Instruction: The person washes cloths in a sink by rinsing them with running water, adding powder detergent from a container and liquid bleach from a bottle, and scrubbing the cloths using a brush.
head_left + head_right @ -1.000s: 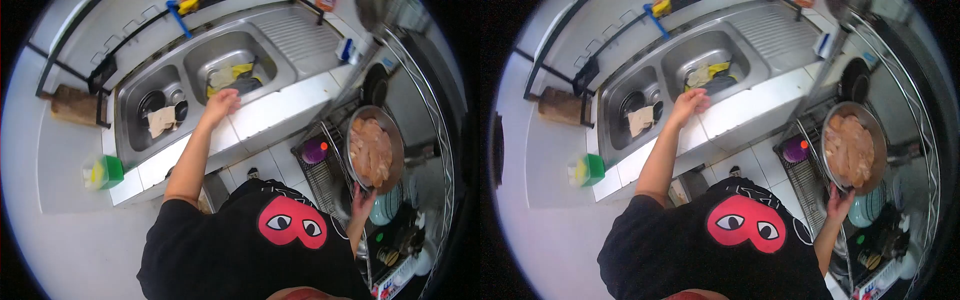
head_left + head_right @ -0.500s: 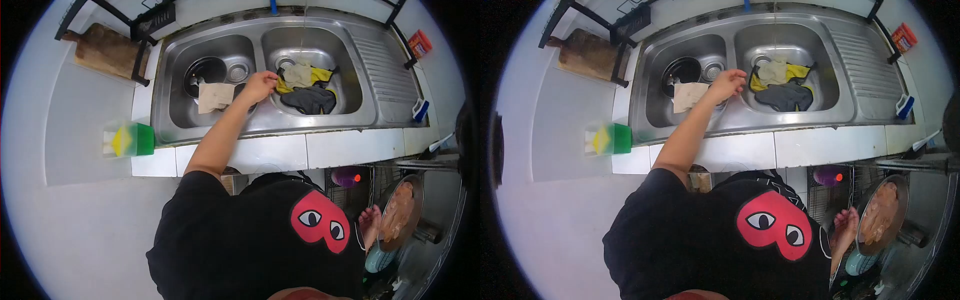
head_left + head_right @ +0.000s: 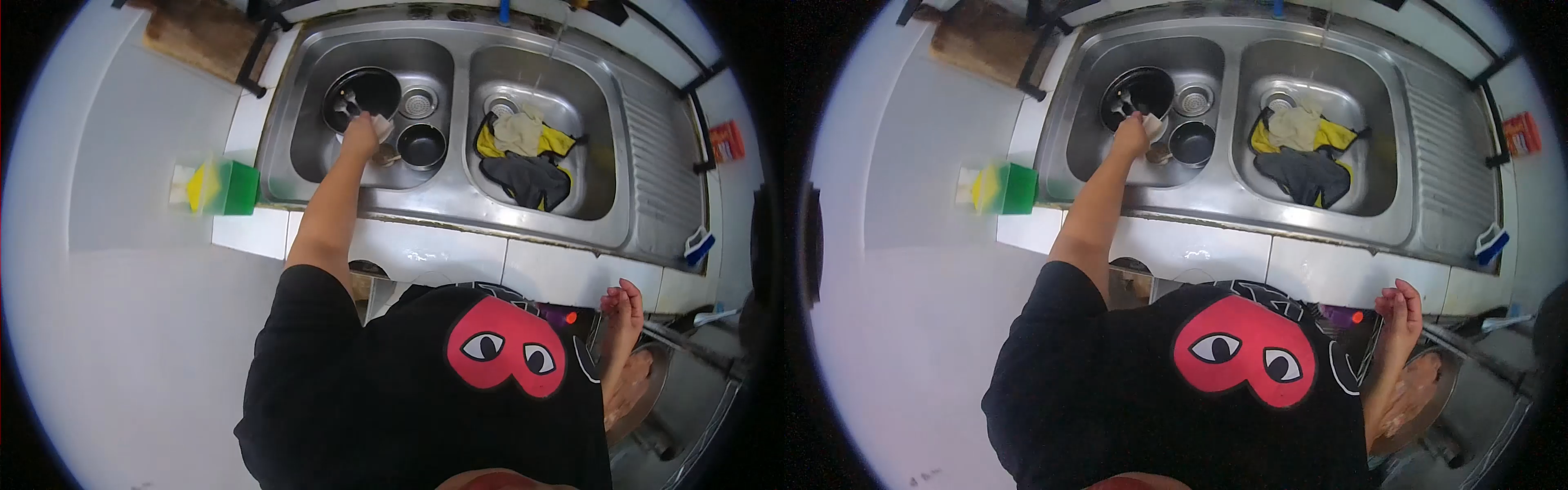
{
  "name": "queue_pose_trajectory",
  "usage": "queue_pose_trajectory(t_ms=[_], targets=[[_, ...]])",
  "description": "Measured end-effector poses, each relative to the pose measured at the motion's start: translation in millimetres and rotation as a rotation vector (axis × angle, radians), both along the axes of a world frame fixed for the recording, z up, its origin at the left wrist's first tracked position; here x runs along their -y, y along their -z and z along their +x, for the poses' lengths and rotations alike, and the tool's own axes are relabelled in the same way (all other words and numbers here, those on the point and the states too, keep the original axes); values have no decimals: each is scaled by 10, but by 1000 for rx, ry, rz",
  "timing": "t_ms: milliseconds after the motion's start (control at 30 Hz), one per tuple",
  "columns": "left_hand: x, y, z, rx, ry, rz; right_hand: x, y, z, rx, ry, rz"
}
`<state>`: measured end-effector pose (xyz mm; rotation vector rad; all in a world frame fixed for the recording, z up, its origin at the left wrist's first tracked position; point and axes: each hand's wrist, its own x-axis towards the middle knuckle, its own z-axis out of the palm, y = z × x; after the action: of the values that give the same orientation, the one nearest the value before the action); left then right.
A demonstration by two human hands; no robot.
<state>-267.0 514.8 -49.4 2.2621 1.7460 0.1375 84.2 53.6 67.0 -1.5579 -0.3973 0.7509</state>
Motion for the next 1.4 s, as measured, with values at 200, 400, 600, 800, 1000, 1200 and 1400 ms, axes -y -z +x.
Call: queue_pose_trajectory(t_ms=[200,400,600,800,1000,1200,1400], targets=[[185,-337,-142,290,-194,71,-367,-28,328,28,-119,19],[431,-105,44,17,-13,-240,-519,96,432,-31,-229,43],[521,-84,307,-184,158,-189,-643,30,252,14,-300,-6],[373,-240,95,-83,127,26,-762,-43,249,52,-365,29],[1018,-1134,-763,564,-333,167,-875,-88,300,92,-400,58],[2379,-1311,-2174,1041,-748,146,-1033,-44,190,76,-502,79],[3081,-169,-2637,554,-1046,-3,-1127,-129,-34,110,-585,34]])
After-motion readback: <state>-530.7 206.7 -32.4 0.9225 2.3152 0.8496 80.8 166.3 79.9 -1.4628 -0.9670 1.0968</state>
